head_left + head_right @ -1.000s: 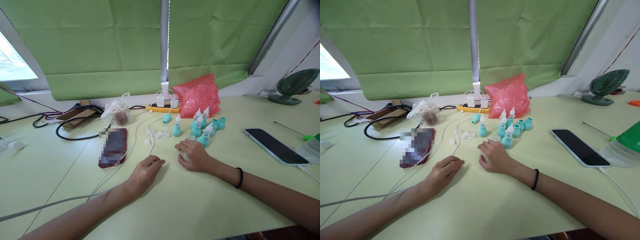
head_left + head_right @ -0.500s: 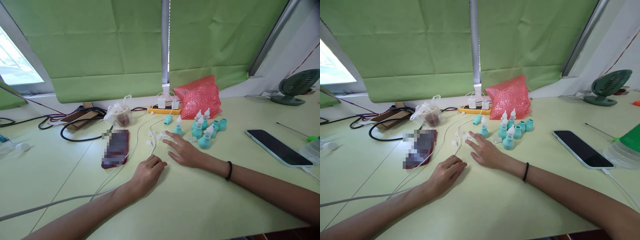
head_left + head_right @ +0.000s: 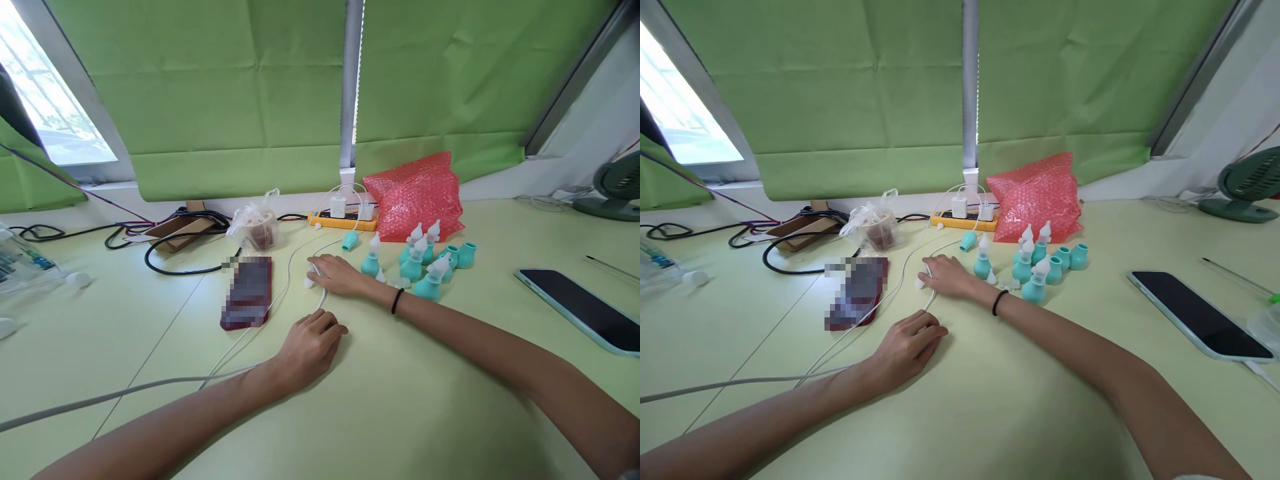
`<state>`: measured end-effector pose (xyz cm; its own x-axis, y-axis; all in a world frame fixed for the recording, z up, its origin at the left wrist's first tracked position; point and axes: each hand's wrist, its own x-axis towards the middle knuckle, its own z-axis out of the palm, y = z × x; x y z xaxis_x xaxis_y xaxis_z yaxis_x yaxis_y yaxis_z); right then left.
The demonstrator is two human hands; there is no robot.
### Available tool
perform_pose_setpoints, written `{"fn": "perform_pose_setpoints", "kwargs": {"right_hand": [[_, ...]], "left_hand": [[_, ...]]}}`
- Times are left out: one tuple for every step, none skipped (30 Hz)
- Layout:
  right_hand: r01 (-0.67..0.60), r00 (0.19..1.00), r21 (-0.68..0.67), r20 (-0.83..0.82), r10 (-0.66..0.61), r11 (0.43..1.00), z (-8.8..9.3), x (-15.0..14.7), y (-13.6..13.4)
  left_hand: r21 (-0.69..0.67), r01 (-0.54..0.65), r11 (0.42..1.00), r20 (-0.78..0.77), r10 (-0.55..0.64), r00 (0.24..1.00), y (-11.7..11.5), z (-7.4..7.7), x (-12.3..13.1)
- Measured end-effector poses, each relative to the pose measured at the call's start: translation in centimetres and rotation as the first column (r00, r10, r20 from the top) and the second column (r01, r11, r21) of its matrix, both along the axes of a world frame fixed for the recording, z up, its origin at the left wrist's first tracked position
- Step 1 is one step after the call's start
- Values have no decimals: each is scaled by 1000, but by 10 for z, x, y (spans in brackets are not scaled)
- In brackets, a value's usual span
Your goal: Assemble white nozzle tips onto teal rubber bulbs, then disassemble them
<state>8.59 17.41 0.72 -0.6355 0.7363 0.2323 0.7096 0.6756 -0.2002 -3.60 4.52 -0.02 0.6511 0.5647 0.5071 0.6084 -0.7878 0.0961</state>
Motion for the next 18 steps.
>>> {"fn": "perform_pose_setpoints", "kwargs": {"right_hand": [[-47,999,25,-25,48,999,0,2,-5],[-95,994,48,-45,97,994,0,5,-11],[-139,988,65,-55,143,988,0,7,-16],[-172,983,78,-57,176,982,1,9,-22],[-193,979,88,-53,198,977,2,10,-27],[-205,977,97,-46,210,974,2,12,-31],[-210,976,103,-42,215,972,2,12,-35],[-216,975,105,-38,221,971,2,13,-38],[-222,973,101,-37,227,970,2,14,-41],[-228,972,93,-35,232,969,2,15,-43],[-238,970,81,-31,241,968,2,17,-45],[-248,968,69,-24,250,966,2,18,-46],[-257,966,59,-15,259,965,3,20,-48],[-265,964,54,-10,266,963,3,22,-50],[-271,962,53,-13,272,961,4,24,-51],[-273,961,57,-30,275,960,4,25,-52],[-268,960,65,-67,273,961,5,26,-53],[-253,958,70,-120,260,965,4,25,-53]], "left_hand": [[-5,-5,1000,-7,5,1000,0,0,0],[-10,-8,1000,-13,8,1000,0,0,0],[-14,-12,1000,-19,12,1000,0,0,-1],[-17,-16,1000,-23,15,1000,0,-1,-1],[-19,-17,1000,-27,17,999,0,-1,-1],[-19,-17,1000,-31,17,999,0,-1,-1],[-18,-15,1000,-33,15,999,0,-1,-1],[-16,-13,1000,-31,13,999,1,-1,-1],[-13,-11,1000,-27,11,1000,1,-1,0],[-11,-9,1000,-22,9,1000,1,-1,0],[-9,-8,1000,-15,7,1000,1,-2,0],[-6,-7,1000,-8,7,1000,1,-2,0],[-4,-6,1000,-3,6,1000,1,-2,0],[-3,-4,1000,1,4,1000,1,-3,1],[-4,-3,1000,5,3,1000,1,-3,1],[-6,-1,1000,8,1,1000,2,-3,1],[-9,1,1000,10,-1,1000,2,-4,1],[-11,3,1000,11,-3,1000,2,-3,1]]}}
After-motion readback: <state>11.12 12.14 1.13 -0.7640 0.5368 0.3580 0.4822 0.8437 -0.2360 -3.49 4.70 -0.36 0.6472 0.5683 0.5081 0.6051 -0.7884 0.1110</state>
